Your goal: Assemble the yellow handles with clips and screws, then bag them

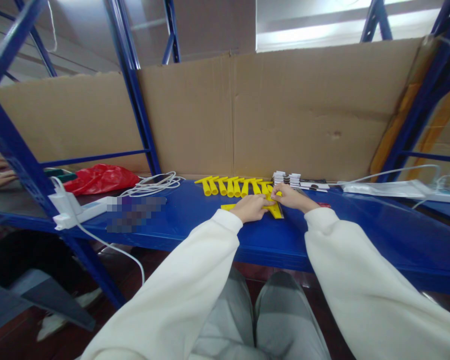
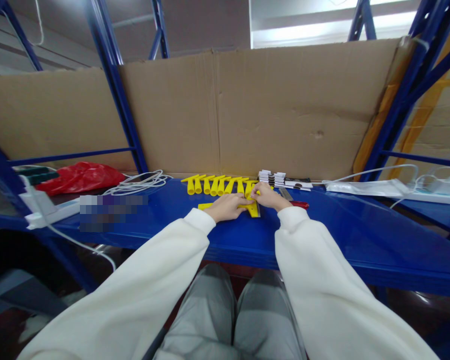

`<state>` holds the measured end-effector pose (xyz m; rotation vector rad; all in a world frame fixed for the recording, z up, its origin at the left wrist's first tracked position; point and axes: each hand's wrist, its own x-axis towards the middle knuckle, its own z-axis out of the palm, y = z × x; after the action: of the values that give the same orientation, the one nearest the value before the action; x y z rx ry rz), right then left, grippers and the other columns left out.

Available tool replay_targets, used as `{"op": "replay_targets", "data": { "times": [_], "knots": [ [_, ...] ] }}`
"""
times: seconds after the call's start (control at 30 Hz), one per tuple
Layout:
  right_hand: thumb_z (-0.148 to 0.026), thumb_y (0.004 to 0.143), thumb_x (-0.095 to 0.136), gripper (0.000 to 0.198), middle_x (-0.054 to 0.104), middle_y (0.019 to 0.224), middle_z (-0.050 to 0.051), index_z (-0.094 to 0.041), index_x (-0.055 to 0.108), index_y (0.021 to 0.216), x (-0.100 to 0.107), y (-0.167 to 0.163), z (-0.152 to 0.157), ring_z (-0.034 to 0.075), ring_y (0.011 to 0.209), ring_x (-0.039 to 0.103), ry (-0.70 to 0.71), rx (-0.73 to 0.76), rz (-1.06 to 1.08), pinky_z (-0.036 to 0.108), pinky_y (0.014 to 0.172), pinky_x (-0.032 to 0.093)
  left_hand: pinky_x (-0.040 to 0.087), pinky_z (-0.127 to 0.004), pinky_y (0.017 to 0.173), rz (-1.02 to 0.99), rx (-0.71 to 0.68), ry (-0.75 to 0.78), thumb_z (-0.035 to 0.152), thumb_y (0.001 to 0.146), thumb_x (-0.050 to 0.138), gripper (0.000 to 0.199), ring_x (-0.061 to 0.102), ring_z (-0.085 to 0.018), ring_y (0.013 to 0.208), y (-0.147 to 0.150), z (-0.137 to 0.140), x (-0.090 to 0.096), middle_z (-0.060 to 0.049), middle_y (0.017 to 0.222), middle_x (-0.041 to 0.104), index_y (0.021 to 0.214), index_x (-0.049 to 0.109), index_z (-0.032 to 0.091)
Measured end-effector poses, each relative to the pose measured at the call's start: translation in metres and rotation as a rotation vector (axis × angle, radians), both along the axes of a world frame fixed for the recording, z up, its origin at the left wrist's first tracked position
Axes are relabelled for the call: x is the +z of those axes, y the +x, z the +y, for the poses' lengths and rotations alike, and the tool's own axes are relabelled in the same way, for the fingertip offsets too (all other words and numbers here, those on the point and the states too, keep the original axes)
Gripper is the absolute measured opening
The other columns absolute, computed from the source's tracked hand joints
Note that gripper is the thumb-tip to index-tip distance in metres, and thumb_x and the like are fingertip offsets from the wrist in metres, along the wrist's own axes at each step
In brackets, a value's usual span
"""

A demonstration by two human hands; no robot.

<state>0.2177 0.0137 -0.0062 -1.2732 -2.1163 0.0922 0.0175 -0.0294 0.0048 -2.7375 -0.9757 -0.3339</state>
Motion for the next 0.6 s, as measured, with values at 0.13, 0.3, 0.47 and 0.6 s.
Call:
{"op": "replay_targets", "data": {
  "times": [0.13,0.3,0.47,0.6],
  "knots": [
    [-0.02,0.075,0.058,0.01,0.062,0.078,0.003,-0.021,0.058,0.066,0.003,-0.001,-0.003,0.021,0.089,0.058,0.001,-0.014,-0.036,0.037,0.093,0.045,0.051,-0.032,0.097,-0.002,-0.002,0.003,0.021,0.094,0.054,0.042,0.065,-0.023,0.115,0.0,0.0,-0.001,-0.006,0.122,0.067,0.134,0.063,0.031],
    [-0.018,0.074,0.059,0.008,0.064,0.083,0.004,-0.021,0.058,0.066,0.004,-0.004,-0.007,0.022,0.094,0.06,-0.041,-0.036,0.015,0.039,0.097,0.044,0.052,-0.032,0.096,0.002,-0.003,0.019,0.021,0.094,0.054,0.042,0.065,-0.023,0.113,0.0,0.001,-0.001,-0.007,0.121,0.067,0.134,0.063,0.031],
    [-0.015,0.07,0.065,0.021,0.067,0.104,0.007,-0.019,0.062,0.091,0.001,-0.012,-0.007,0.022,0.103,0.061,-0.111,-0.148,0.265,0.04,0.098,0.047,0.051,-0.032,0.096,0.01,0.001,0.0,0.022,0.094,0.053,0.043,0.065,-0.024,0.114,0.0,-0.001,0.001,-0.008,0.12,0.067,0.135,0.062,0.03],
    [-0.013,0.074,0.064,0.035,0.066,0.119,0.01,-0.019,0.06,0.108,0.008,-0.014,-0.011,0.019,0.103,0.063,-0.193,-0.176,0.555,0.036,0.092,0.051,0.051,-0.032,0.097,-0.052,0.022,0.0,0.022,0.095,0.052,0.042,0.065,-0.023,0.113,-0.002,-0.002,0.003,-0.008,0.121,0.067,0.135,0.062,0.027]
  ]
}}
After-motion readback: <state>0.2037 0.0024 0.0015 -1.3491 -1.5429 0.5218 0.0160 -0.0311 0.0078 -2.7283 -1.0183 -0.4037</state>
